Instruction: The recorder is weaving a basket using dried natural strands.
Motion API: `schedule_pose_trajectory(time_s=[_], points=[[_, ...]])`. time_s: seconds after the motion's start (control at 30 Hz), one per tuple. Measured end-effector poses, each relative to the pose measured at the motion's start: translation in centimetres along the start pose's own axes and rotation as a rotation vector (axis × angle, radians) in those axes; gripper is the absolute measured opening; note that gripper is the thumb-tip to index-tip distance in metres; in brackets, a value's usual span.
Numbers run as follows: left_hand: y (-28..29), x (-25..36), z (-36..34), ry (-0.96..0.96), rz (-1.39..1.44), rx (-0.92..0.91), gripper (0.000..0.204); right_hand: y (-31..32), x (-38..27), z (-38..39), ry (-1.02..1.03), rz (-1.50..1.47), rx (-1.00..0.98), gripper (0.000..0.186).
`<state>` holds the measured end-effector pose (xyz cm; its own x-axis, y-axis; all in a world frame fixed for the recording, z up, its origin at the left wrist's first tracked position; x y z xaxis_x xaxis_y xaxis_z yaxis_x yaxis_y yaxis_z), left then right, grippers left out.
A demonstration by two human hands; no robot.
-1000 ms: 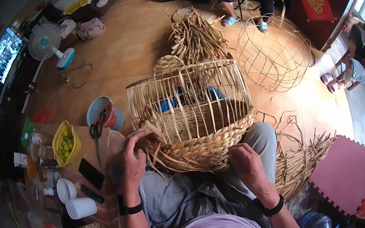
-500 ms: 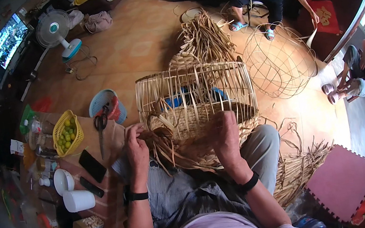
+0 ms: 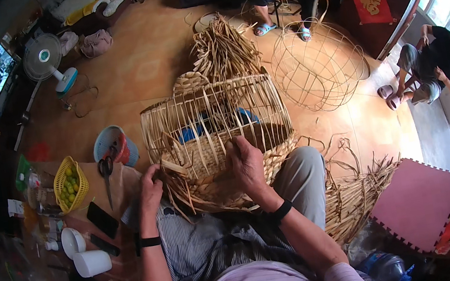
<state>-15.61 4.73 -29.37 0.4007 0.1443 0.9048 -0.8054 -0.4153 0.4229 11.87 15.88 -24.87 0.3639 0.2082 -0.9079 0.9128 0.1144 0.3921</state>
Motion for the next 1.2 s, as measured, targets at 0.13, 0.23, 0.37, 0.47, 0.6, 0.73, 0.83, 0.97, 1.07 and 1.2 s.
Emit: schedule_pose_trajectory(time_s=[0.13, 0.23, 0.37, 0.47, 0.6, 0.73, 0.83, 0.97, 1.07, 1.2], points=[[-0.8, 1.4, 0.3, -0.075, -0.085, -0.005, 0.037, 1.2, 0.4, 0.3, -0.024, -0.208, 0.023, 0.016], [-1.7, 4.1, 1.8, -0.075, 0.042, 0.031, 0.031, 3.1, 1.0, 0.4, 0.019, -0.154, 0.055, 0.013], [-2.9, 6.8, 3.4, -0.107, 0.018, 0.009, 0.034, 4.5, 5.6, -0.3, -0.093, -0.234, 0.024, 0.015], [-5.2, 9.3, 4.0, -0.178, 0.050, -0.143, 0.039, 6.2, 9.8, -1.6, -0.201, -0.331, 0.092, 0.016], [-5.4, 9.5, 3.5, -0.224, 0.034, -0.138, 0.040, 7.0, 9.1, -2.9, -0.089, -0.213, 0.049, 0.014], [-4.4, 9.0, 4.2, -0.237, 0.083, -0.086, 0.037, 7.8, 3.1, -0.7, -0.055, -0.047, 0.109, 0.016], [-4.7, 9.1, 4.5, -0.220, 0.166, -0.087, 0.030, 8.8, -0.4, 0.6, 0.273, 0.334, 0.322, 0.023], [-4.7, 10.1, 5.0, -0.174, 0.123, -0.110, 0.024, 6.8, -7.0, 1.5, 0.430, 0.643, 0.162, 0.046], [-5.5, 9.4, 4.9, -0.290, 0.074, -0.063, 0.019, 5.5, -7.6, -0.4, 0.331, 0.773, 0.029, 0.054], [-6.1, 8.7, 4.8, -0.347, 0.014, 0.008, 0.016, 4.3, -6.4, -1.0, 0.402, 0.838, -0.167, 0.040]])
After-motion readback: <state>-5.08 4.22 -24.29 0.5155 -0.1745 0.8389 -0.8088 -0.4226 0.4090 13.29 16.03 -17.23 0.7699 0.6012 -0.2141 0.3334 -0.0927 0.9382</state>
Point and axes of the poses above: each hand's wrist, its own z-axis away from the middle knuckle, its own y-axis out of the back of the hand, x = y × z, the point moved 1 cm from there along -z, towards the middle knuckle, and after that the axes turned 14 degrees about z, right-handed, at the moved point
